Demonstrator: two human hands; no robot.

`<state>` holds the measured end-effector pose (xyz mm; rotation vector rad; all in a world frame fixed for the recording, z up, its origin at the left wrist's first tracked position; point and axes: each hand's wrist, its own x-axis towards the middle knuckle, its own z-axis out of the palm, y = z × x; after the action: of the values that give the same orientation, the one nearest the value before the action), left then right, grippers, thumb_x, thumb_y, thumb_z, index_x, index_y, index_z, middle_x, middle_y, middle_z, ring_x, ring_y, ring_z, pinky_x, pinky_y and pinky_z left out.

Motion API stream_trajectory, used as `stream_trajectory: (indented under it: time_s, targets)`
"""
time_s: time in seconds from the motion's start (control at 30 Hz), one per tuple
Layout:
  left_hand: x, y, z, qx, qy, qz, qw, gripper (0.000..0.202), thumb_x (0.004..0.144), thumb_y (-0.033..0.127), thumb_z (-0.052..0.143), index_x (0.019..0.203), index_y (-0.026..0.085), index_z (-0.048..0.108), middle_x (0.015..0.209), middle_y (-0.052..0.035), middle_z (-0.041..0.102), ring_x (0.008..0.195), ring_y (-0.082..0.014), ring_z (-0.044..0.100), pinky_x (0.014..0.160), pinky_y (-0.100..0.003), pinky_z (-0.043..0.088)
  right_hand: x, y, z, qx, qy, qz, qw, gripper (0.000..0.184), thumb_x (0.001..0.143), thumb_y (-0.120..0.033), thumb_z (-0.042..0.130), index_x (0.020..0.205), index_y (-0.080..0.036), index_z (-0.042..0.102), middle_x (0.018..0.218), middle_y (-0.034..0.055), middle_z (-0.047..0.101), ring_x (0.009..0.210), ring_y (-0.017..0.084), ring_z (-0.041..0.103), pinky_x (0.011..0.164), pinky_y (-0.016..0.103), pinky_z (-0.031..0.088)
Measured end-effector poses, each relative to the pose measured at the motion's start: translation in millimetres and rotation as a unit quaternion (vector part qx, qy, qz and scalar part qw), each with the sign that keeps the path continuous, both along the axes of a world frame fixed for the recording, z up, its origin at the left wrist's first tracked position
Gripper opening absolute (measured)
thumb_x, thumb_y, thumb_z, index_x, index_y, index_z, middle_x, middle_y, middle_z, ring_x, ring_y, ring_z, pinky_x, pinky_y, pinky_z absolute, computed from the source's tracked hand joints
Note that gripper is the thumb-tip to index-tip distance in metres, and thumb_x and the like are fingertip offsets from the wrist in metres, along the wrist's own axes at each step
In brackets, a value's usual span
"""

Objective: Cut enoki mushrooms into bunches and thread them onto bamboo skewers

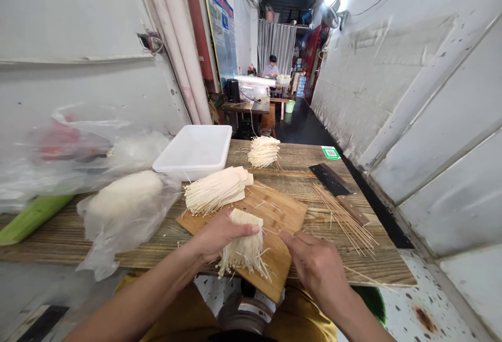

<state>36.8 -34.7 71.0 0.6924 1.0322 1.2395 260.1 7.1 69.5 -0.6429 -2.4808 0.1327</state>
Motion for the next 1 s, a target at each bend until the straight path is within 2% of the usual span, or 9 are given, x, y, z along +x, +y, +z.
stream_trajectory:
  time_s: [0.17, 0.53, 0.73, 1.0]
  targets:
    - [0, 0, 0.3, 0.006, 0.010, -0.009, 1.000, 0.041, 0.049, 0.027, 0.087, 0.084, 0.015, 0.072, 0.085, -0.0068, 0.074, 0.076, -0.0225, 0.066, 0.074, -0.034, 0.051, -2, 3, -2.5, -0.025, 0.009, 0.009, 1.000, 0.028, 0.094, -0.014, 0.042, 0.109, -0.020, 0.066, 0.090, 0.0070, 0.073, 0.077, 0.015, 0.070, 0.064, 0.023, 0.055]
    - [3, 2, 1.6, -0.006, -0.001, -0.013, 1.000, 0.043, 0.047, 0.026, 0.088, 0.086, 0.014, 0.072, 0.085, -0.0071, 0.074, 0.076, -0.0223, 0.066, 0.076, -0.035, 0.051, -9, 6, -1.0, -0.075, 0.048, 0.016, 0.996, 0.026, 0.093, -0.015, 0.046, 0.105, -0.021, 0.068, 0.086, 0.0058, 0.074, 0.074, 0.015, 0.070, 0.066, 0.024, 0.055]
    - [2, 4, 7.8, -0.013, 0.004, -0.012, 1.000, 0.041, 0.049, 0.028, 0.087, 0.084, 0.014, 0.071, 0.082, -0.0063, 0.073, 0.072, -0.0194, 0.065, 0.072, -0.032, 0.051, -10, 11, -2.4, -0.081, 0.069, 0.007, 0.994, 0.024, 0.092, -0.015, 0.049, 0.104, -0.022, 0.069, 0.088, 0.0049, 0.074, 0.074, 0.015, 0.070, 0.065, 0.023, 0.054]
    - [-10, 5, 3.6, 0.041, 0.117, -0.033, 0.992, 0.036, 0.061, 0.035, 0.081, 0.088, 0.012, 0.072, 0.085, -0.0062, 0.073, 0.072, -0.0183, 0.064, 0.071, -0.029, 0.049, -8, 11, -3.9, -0.085, 0.091, -0.006, 0.992, 0.024, 0.091, -0.014, 0.051, 0.105, -0.023, 0.068, 0.086, 0.0024, 0.074, 0.074, 0.014, 0.070, 0.065, 0.022, 0.053]
